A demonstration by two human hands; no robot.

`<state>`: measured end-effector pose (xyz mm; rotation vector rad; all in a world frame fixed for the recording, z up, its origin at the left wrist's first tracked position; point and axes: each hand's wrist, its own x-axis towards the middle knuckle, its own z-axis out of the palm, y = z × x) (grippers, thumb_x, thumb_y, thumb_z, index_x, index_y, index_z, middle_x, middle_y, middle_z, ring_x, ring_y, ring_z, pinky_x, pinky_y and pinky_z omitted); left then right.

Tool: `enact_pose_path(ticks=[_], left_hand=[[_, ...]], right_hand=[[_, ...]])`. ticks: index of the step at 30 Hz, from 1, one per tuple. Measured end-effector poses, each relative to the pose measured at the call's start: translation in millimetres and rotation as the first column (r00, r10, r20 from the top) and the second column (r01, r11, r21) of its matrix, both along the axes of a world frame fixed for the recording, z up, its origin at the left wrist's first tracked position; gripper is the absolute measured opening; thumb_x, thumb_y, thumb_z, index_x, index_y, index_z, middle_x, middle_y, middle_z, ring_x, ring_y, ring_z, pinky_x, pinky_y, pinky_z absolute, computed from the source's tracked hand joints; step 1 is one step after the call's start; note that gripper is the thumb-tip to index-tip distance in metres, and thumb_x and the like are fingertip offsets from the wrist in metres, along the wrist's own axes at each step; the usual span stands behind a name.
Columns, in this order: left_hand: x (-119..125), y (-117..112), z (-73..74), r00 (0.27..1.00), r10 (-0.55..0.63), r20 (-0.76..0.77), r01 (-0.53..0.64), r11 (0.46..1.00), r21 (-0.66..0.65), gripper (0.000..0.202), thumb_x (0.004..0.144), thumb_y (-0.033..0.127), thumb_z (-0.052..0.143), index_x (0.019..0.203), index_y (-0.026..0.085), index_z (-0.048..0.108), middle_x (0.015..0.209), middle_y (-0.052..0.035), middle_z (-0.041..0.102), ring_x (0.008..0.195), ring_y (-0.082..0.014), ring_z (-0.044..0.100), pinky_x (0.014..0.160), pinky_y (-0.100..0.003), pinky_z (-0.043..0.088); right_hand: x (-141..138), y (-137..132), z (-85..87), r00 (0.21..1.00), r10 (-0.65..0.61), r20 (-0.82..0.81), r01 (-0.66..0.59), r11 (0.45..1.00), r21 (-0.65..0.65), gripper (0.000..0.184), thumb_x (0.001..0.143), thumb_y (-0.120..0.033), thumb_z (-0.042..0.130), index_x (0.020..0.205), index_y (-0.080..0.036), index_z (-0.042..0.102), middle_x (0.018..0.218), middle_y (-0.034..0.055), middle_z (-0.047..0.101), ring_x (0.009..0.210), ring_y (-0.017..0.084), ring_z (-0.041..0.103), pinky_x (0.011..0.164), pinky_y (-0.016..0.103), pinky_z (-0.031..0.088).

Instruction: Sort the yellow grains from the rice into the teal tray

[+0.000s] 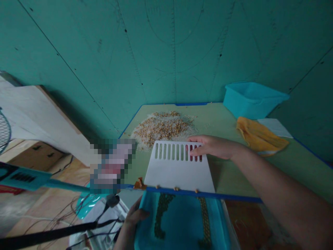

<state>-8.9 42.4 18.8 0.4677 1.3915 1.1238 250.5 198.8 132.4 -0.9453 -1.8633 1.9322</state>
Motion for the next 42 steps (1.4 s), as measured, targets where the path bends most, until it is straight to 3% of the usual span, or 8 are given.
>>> enact_pose_path(ticks=[7, 12, 15, 19, 24, 31, 38, 42], left_hand=[[4, 0, 2.2, 1.000, -0.005, -0.013, 0.005, 1.000, 0.006, 0.029, 0.038, 0.000, 0.052, 0.052, 0.019, 0.068, 0.030, 0.0087, 0.052, 0.033, -0.0089, 0.038, 0.037, -0.021, 0.029], [11, 2, 4.9, 0.987, 0.087, 0.132, -0.089, 0.996, 0.016, 0.022, 0.034, 0.002, 0.051, 0.033, 0.021, 0.061, 0.029, 0.0081, 0.054, 0.030, -0.0076, 0.034, 0.034, -0.021, 0.027], [6, 5, 5.9, 0.988, 0.042, 0.152, -0.036, 0.998, -0.043, 0.024, 0.032, 0.000, 0.052, 0.030, 0.022, 0.060, 0.027, 0.0071, 0.053, 0.029, -0.0088, 0.037, 0.035, -0.022, 0.029], [-1, 6, 7.5, 0.993, -0.056, 0.103, 0.066, 0.993, -0.095, 0.024, 0.031, 0.000, 0.054, 0.036, 0.021, 0.063, 0.032, 0.0043, 0.058, 0.037, -0.0156, 0.048, 0.041, -0.025, 0.037], [7, -2, 6.7, 0.991, 0.019, 0.132, -0.013, 0.999, -0.047, 0.034, 0.036, 0.007, 0.055, 0.063, 0.018, 0.071, 0.044, 0.0007, 0.065, 0.048, -0.0213, 0.055, 0.045, -0.028, 0.039], [4, 3, -5.3, 0.999, 0.027, -0.031, -0.028, 0.999, -0.026, 0.025, 0.032, 0.003, 0.052, 0.047, 0.018, 0.066, 0.026, 0.0078, 0.046, 0.030, -0.0082, 0.033, 0.035, -0.022, 0.024], [7, 7, 5.2, 0.990, 0.101, -0.096, -0.108, 0.992, -0.064, 0.030, 0.035, 0.001, 0.052, 0.051, 0.019, 0.068, 0.026, 0.0081, 0.049, 0.031, -0.0069, 0.035, 0.038, -0.020, 0.023], [4, 5, -0.6, 0.998, 0.037, -0.047, -0.038, 0.999, -0.012, 0.031, 0.038, 0.000, 0.054, 0.057, 0.018, 0.070, 0.026, 0.0092, 0.045, 0.031, -0.0075, 0.033, 0.038, -0.022, 0.025]], right_hand=[[2, 1, 0.3, 1.000, -0.008, -0.017, 0.008, 1.000, -0.004, 0.019, 0.065, -0.018, 0.060, 0.083, -0.017, 0.054, 0.068, -0.0036, 0.058, 0.058, 0.008, 0.053, 0.054, 0.021, 0.040], [1, 1, -1.6, 0.999, -0.018, -0.033, 0.017, 1.000, -0.021, 0.017, 0.065, -0.018, 0.060, 0.082, -0.017, 0.055, 0.068, -0.0037, 0.058, 0.058, 0.008, 0.053, 0.054, 0.021, 0.039], [1, 1, -1.8, 0.999, -0.017, -0.032, 0.017, 1.000, -0.020, 0.018, 0.064, -0.018, 0.060, 0.082, -0.017, 0.055, 0.068, -0.0034, 0.058, 0.058, 0.008, 0.052, 0.054, 0.022, 0.040], [2, 1, -1.1, 0.999, -0.025, -0.020, 0.024, 0.999, -0.040, 0.021, 0.063, -0.017, 0.060, 0.084, -0.016, 0.055, 0.068, -0.0032, 0.059, 0.057, 0.008, 0.053, 0.055, 0.022, 0.040], [2, 1, -2.6, 0.999, -0.042, -0.022, 0.040, 0.996, -0.080, 0.025, 0.062, -0.018, 0.062, 0.085, -0.017, 0.054, 0.068, -0.0033, 0.059, 0.057, 0.008, 0.054, 0.054, 0.021, 0.042], [0, 0, -2.1, 0.999, 0.009, -0.038, -0.011, 0.998, -0.055, 0.018, 0.064, -0.018, 0.060, 0.081, -0.016, 0.054, 0.067, -0.0038, 0.058, 0.056, 0.007, 0.052, 0.053, 0.019, 0.040], [-3, -2, 0.3, 1.000, 0.028, -0.013, -0.029, 0.998, -0.058, 0.016, 0.063, -0.019, 0.061, 0.076, -0.016, 0.052, 0.065, -0.0042, 0.058, 0.055, 0.007, 0.052, 0.053, 0.019, 0.039], [-3, -5, 3.6, 0.997, -0.042, -0.061, 0.038, 0.997, -0.066, 0.018, 0.061, -0.020, 0.062, 0.076, -0.017, 0.054, 0.065, -0.0040, 0.058, 0.054, 0.007, 0.051, 0.053, 0.021, 0.039]])
